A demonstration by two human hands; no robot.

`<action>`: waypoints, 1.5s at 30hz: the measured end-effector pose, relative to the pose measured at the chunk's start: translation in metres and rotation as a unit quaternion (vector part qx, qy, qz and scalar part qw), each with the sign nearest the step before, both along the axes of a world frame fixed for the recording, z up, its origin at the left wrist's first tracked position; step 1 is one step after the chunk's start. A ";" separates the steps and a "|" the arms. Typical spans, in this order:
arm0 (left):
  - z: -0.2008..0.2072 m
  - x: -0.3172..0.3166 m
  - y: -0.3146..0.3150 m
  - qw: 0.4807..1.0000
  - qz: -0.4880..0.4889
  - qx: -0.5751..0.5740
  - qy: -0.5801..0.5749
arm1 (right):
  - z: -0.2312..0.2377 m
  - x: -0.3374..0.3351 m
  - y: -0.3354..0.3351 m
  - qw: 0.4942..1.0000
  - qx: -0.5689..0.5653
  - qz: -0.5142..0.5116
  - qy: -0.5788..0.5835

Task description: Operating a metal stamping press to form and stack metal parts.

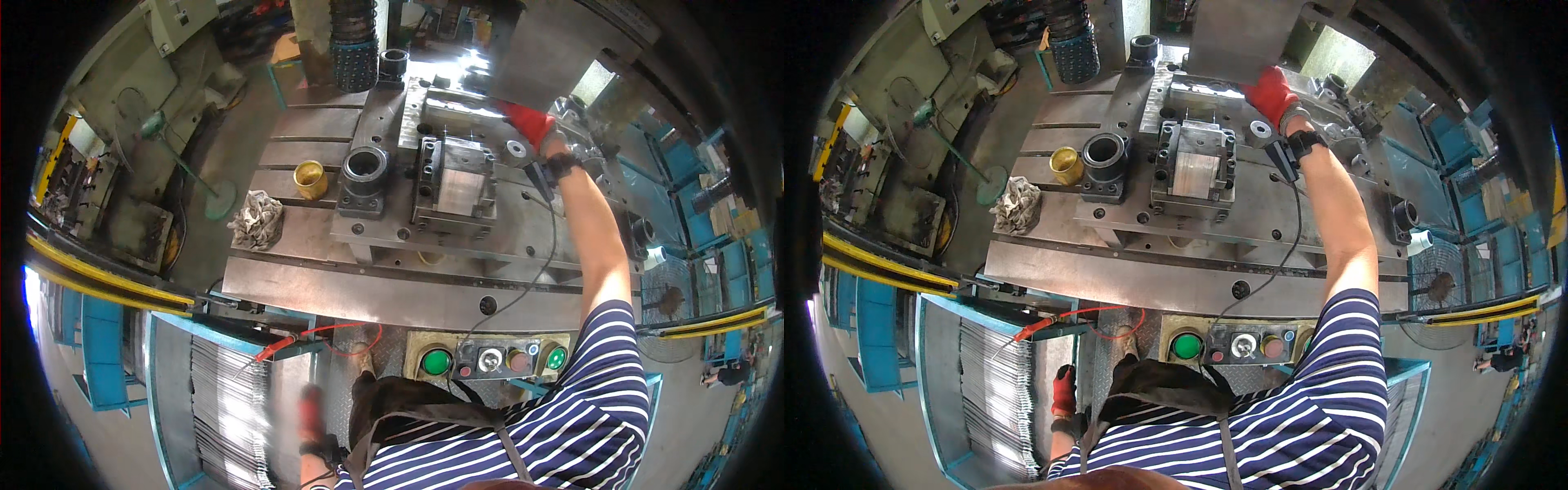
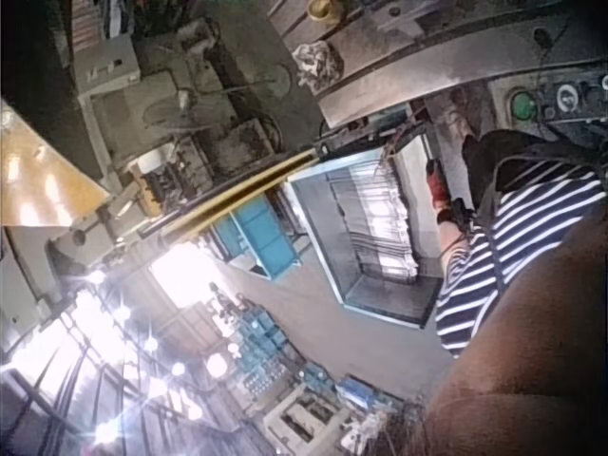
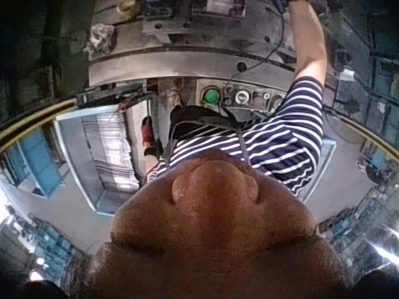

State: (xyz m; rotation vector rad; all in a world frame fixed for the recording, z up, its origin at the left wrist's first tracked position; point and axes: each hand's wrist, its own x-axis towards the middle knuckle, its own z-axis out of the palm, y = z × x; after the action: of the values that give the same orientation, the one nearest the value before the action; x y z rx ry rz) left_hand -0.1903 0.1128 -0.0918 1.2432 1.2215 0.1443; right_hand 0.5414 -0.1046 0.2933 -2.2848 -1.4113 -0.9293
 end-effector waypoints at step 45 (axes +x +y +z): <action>0.001 -0.020 0.019 0.993 -0.071 0.095 -0.020 | 0.036 -0.165 -0.004 0.962 0.220 0.037 0.159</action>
State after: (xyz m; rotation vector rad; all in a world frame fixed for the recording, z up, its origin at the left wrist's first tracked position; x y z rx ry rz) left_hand -0.2108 0.1319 -0.0905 1.4807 1.1004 0.1828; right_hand 0.3761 -0.1083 0.3290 -1.9267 -1.0249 -0.7247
